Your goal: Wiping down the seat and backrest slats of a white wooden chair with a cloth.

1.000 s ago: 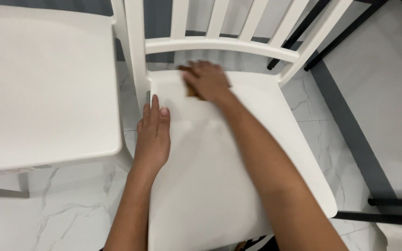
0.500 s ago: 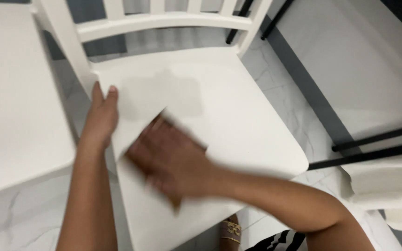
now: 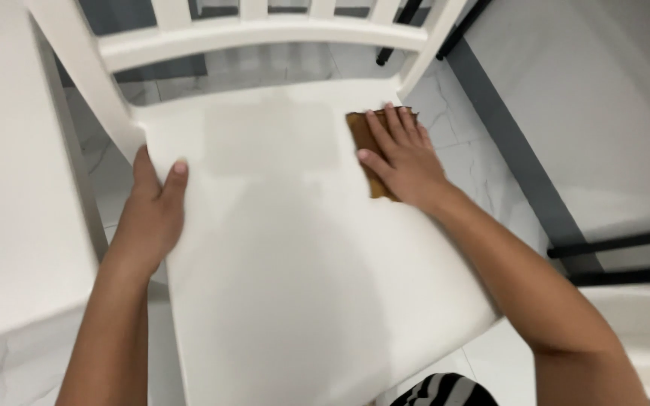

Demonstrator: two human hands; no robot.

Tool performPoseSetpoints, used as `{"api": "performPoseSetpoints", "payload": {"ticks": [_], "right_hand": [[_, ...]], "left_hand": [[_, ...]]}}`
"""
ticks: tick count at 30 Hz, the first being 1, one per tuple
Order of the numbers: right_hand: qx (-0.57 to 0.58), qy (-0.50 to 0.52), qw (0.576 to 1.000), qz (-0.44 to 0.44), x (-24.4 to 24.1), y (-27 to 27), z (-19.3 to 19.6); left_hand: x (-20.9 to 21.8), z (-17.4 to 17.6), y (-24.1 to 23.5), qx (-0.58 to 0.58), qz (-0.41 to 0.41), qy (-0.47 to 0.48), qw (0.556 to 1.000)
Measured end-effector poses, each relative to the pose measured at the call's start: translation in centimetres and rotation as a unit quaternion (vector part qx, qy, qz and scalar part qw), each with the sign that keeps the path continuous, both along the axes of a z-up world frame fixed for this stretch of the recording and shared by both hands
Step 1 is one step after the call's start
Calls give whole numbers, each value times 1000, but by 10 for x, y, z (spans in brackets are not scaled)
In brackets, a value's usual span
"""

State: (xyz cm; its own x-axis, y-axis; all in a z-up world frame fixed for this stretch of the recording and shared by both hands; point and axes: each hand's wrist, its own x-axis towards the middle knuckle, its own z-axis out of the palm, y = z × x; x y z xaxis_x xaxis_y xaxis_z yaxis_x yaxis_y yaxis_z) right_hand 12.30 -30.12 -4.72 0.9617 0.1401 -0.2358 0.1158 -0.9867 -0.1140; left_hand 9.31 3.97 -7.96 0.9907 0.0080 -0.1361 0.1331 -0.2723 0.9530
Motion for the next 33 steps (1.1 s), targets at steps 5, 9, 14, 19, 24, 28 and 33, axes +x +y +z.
{"api": "performPoseSetpoints", "payload": {"ticks": [5,9,14,19,24,28,33], "right_hand": [[108,-250,929,252,22,72,-20],[122,-281,830,467,-74,129,-13],[130,-337,738,569,-97,104,-49],[296,-148,794,509,-15,63,-2],[95,-194,934,284,55,7,-36],[181,-151,954,185,66,-4,-46],[379,-105,919,29,59,60,129]], "left_hand": [[7,-3,-6,-9,29,-75,997],[6,10,-13,24,74,64,995],[12,18,-32,134,90,127,979],[63,24,-74,146,96,-146,974],[108,32,-100,-262,139,-11,955],[113,58,-88,-513,122,-5,849],[150,-12,-99,-286,152,-66,944]]}}
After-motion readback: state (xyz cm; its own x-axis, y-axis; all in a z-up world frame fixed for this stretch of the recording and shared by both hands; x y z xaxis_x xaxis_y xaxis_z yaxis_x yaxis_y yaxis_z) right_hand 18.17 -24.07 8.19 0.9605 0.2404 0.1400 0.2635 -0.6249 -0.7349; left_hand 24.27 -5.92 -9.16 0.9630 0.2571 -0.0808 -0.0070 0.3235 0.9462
